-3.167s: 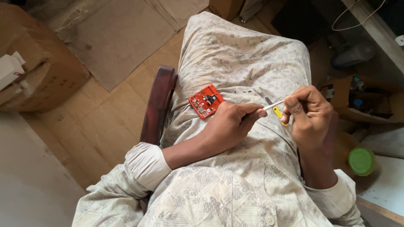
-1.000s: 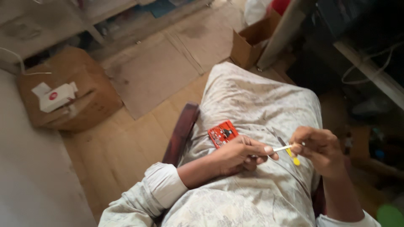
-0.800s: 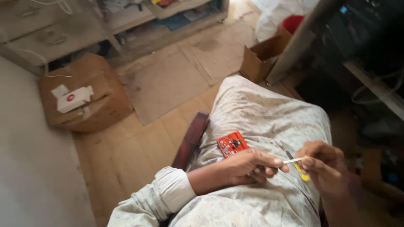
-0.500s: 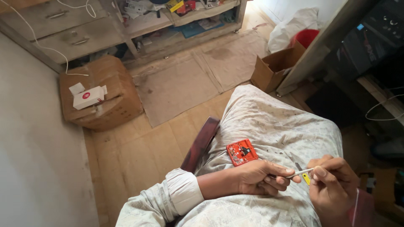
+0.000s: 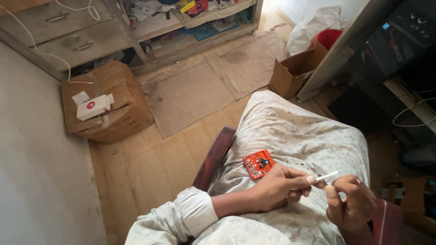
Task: The person reclines in a chair with an opened orange mobile phone on their lap. They use a screwdriver to unscrew and pry at the internal components, use a yellow utility knife and tweezers on small parts, clean the internals with a cotton swab, and continue prying and adjusting the board and battery area.
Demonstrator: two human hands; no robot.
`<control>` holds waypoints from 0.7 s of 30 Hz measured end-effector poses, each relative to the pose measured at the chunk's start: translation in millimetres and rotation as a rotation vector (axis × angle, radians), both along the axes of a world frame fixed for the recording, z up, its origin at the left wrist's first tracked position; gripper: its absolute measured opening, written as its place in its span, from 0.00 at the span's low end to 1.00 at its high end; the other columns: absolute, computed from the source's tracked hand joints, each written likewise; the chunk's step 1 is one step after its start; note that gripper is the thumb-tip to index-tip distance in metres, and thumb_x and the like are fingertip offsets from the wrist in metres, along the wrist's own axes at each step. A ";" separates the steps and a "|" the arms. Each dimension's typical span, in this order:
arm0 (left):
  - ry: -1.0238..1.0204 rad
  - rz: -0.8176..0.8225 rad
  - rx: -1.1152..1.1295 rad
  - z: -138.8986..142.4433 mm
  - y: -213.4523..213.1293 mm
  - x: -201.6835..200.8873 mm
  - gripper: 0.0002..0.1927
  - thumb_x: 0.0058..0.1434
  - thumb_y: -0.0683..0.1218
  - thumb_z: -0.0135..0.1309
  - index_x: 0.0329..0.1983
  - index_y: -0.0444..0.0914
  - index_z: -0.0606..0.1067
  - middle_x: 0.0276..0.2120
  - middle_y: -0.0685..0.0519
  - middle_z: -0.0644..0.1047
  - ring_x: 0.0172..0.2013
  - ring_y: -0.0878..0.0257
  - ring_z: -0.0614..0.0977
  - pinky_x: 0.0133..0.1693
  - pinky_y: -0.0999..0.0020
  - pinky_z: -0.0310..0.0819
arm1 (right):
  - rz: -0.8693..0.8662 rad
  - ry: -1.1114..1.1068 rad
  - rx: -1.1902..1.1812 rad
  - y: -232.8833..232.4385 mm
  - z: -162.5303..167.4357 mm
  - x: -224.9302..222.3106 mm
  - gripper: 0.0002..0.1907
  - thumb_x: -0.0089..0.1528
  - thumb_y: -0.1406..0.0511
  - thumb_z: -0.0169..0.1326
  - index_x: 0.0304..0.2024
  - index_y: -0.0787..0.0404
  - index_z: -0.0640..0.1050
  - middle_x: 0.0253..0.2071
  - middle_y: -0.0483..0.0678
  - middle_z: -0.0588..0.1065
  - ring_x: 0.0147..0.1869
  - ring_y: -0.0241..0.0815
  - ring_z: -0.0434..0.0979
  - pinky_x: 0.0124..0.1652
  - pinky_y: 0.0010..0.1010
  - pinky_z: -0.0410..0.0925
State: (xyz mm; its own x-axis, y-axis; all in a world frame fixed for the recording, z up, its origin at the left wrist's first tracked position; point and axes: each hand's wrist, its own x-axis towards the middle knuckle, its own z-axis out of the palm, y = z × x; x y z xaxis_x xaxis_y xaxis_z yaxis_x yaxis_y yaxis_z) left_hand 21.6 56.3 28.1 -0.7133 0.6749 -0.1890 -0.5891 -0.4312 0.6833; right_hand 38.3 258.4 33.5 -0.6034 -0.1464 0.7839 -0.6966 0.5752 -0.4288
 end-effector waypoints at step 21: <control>0.742 0.403 -0.419 16.0 0.2 6.5 0.09 0.69 0.42 0.59 0.48 0.32 0.82 0.32 0.50 0.82 0.33 0.70 0.82 0.37 0.74 0.77 | 0.166 -0.771 -0.788 -2.5 2.1 7.2 0.06 0.69 0.71 0.53 0.45 0.70 0.77 0.39 0.56 0.80 0.45 0.42 0.81 0.51 0.30 0.73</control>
State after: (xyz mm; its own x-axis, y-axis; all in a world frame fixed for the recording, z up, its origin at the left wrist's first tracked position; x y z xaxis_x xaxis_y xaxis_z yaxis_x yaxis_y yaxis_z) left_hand 28.2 56.5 44.1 -0.9136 0.3311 0.2361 0.1992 -0.1417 0.9697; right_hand 45.5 255.9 35.6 -0.9878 0.1030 0.1167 -0.1292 -0.1239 -0.9839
